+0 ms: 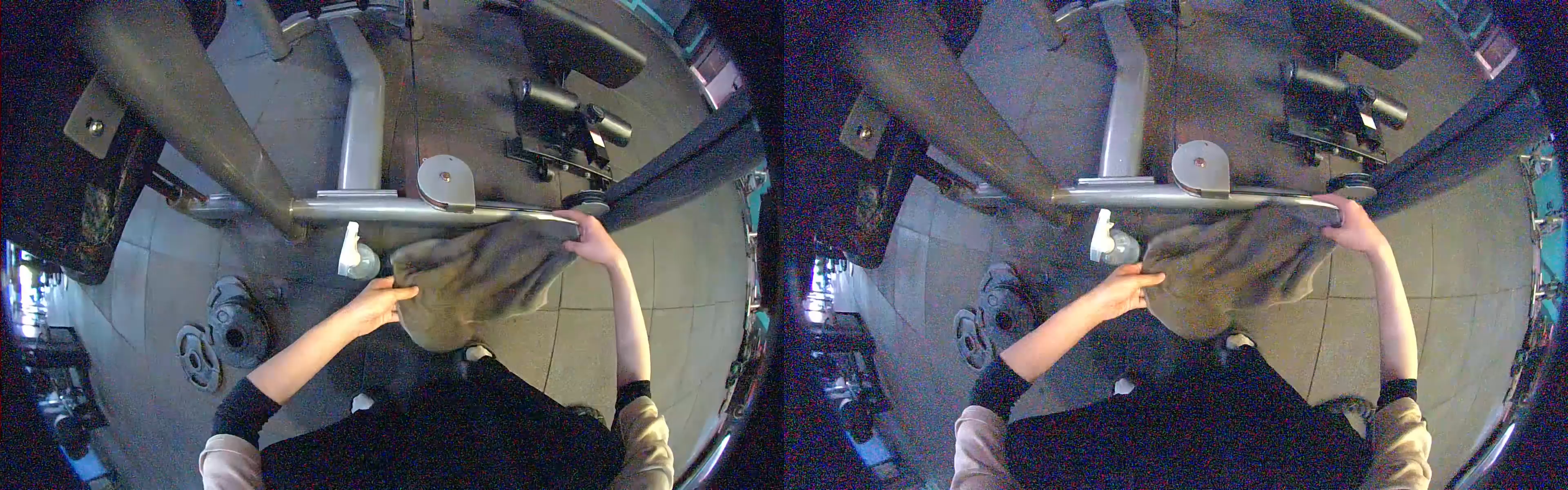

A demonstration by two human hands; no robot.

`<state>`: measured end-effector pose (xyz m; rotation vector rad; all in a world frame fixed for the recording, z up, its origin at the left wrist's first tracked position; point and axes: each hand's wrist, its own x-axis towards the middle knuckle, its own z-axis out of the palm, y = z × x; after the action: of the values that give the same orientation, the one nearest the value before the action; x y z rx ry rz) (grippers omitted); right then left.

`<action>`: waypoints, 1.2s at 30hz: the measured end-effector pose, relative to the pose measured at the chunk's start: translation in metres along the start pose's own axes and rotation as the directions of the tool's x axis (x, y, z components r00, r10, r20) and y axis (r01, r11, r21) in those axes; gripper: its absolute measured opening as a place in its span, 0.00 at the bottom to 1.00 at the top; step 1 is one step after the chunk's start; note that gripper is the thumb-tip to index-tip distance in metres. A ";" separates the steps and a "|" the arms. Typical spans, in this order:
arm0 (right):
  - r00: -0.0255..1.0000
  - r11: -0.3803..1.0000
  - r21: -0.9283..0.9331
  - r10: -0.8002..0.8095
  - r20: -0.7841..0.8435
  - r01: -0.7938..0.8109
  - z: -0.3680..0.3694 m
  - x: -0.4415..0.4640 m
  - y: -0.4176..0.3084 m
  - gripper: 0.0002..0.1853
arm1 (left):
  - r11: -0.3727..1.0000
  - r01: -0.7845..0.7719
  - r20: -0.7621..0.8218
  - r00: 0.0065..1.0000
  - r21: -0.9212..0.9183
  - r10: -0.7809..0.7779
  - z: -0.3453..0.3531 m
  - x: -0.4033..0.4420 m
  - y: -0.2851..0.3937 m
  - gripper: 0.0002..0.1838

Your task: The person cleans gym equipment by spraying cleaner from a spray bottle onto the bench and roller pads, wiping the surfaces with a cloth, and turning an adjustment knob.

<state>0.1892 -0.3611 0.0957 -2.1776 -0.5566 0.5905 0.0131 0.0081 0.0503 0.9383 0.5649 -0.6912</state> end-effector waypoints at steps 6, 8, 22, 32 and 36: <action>0.966 0.990 -0.021 0.130 -0.224 -0.138 -0.025 -0.006 -0.014 0.28 | 0.942 -0.278 -0.024 0.957 0.188 0.288 0.002 -0.013 0.043 0.13; 0.934 0.969 0.177 0.220 -0.280 -0.175 -0.034 -0.007 -0.007 0.27 | 0.924 -0.308 -0.080 0.939 0.228 0.333 0.010 -0.028 0.062 0.14; 0.891 0.749 0.589 -0.002 -0.454 0.302 -0.030 -0.011 -0.029 0.32 | 0.885 -0.433 -0.034 0.900 -0.168 0.434 0.010 -0.033 0.088 0.16; 0.805 0.688 0.537 -0.117 -0.581 0.488 -0.046 -0.032 -0.037 0.28 | 0.615 -0.755 0.028 0.636 0.227 0.771 0.012 -0.054 0.106 0.12; 0.845 0.991 -0.001 -0.113 -0.523 0.132 -0.045 -0.024 -0.047 0.28 | 0.590 -0.314 -0.128 0.799 0.744 0.587 0.006 -0.047 0.119 0.12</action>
<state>0.1867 -0.3737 0.1639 -2.1255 -0.3764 -0.0756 0.0717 0.0649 0.1489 1.8916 0.3367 -0.2175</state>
